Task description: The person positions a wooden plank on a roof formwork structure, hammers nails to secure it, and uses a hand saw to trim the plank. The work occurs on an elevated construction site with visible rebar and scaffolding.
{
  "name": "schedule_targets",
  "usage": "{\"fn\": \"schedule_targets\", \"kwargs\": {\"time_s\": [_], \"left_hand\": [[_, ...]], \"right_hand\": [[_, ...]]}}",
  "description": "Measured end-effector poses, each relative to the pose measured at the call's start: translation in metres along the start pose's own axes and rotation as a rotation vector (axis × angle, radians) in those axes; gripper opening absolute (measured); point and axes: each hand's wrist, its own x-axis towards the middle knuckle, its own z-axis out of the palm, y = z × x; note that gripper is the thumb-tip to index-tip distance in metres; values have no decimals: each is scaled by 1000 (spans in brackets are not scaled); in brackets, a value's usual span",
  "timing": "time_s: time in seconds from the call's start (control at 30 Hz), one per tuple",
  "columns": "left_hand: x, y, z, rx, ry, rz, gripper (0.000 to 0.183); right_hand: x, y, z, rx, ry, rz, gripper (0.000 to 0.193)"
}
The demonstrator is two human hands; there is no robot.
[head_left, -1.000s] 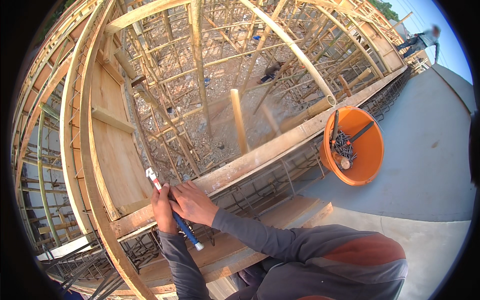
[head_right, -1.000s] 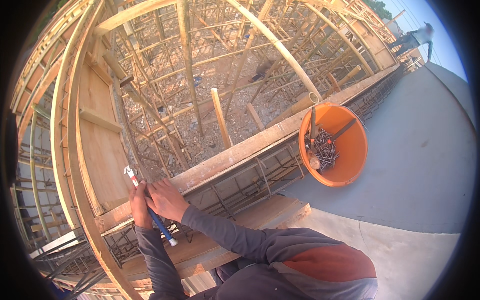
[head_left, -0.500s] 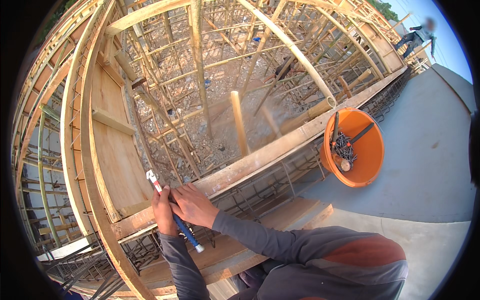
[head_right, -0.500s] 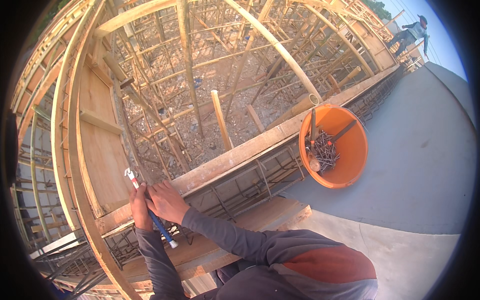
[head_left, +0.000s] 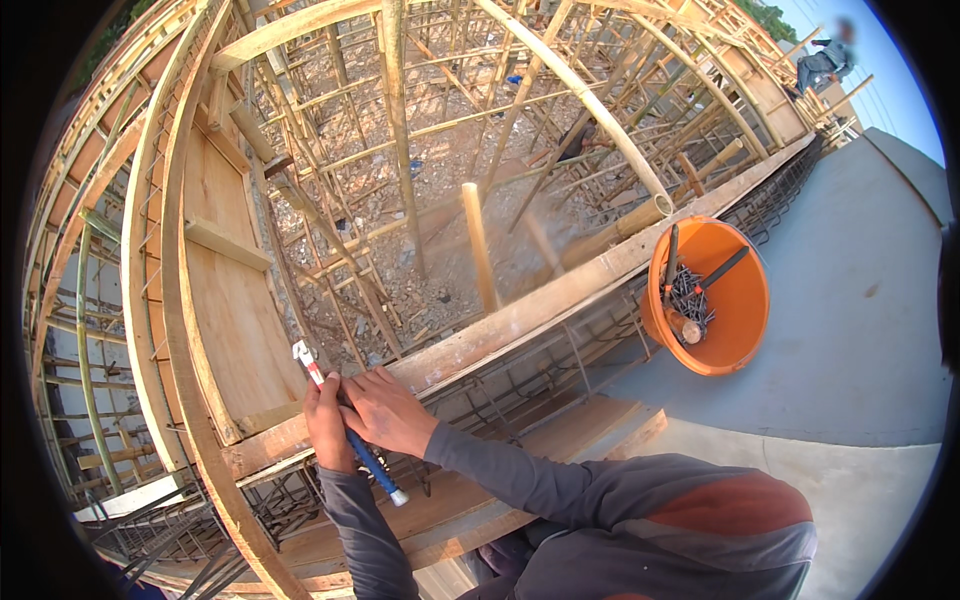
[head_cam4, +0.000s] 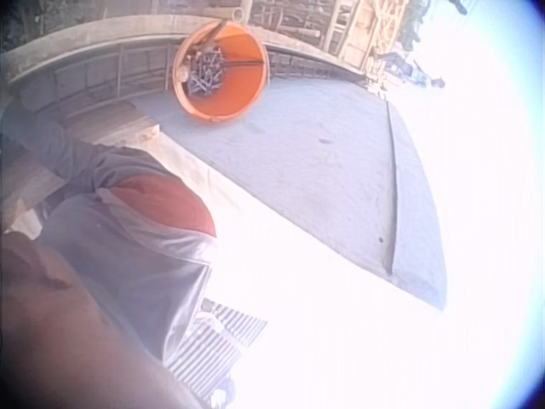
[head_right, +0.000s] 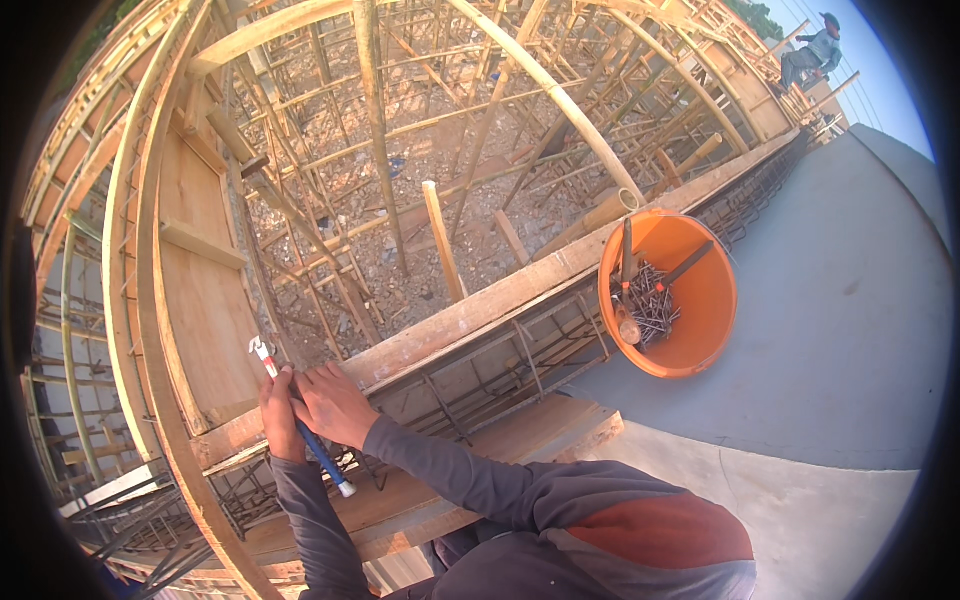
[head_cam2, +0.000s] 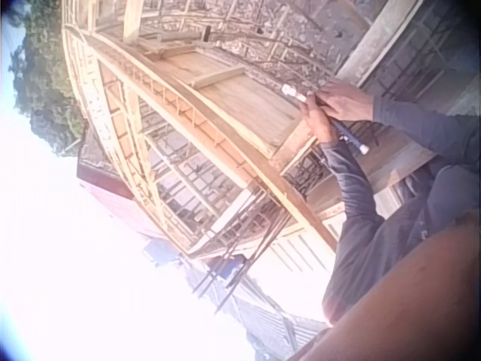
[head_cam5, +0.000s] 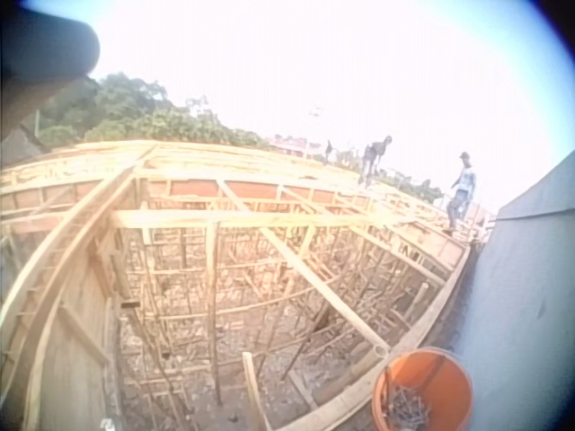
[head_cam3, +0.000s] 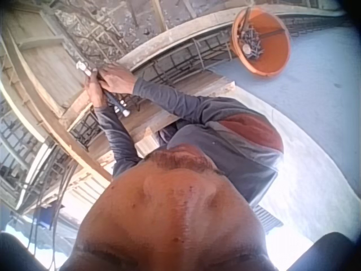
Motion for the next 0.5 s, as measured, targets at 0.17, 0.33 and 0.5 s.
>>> {"fn": "schedule_targets", "kwargs": {"time_s": [0.17, 0.33, 0.5], "left_hand": [[1, -1, -1, 0, -9, 5, 14], [-2, 1, 0, 10, 4, 4, 13], [-1, 1, 0, 10, 2, 6, 13]], "right_hand": [[0, 0, 0, 0, 7, -3, 37], [1, -1, -3, 4, 4, -1, 34], [1, 0, -1, 12, 28, -17, 33]]}}
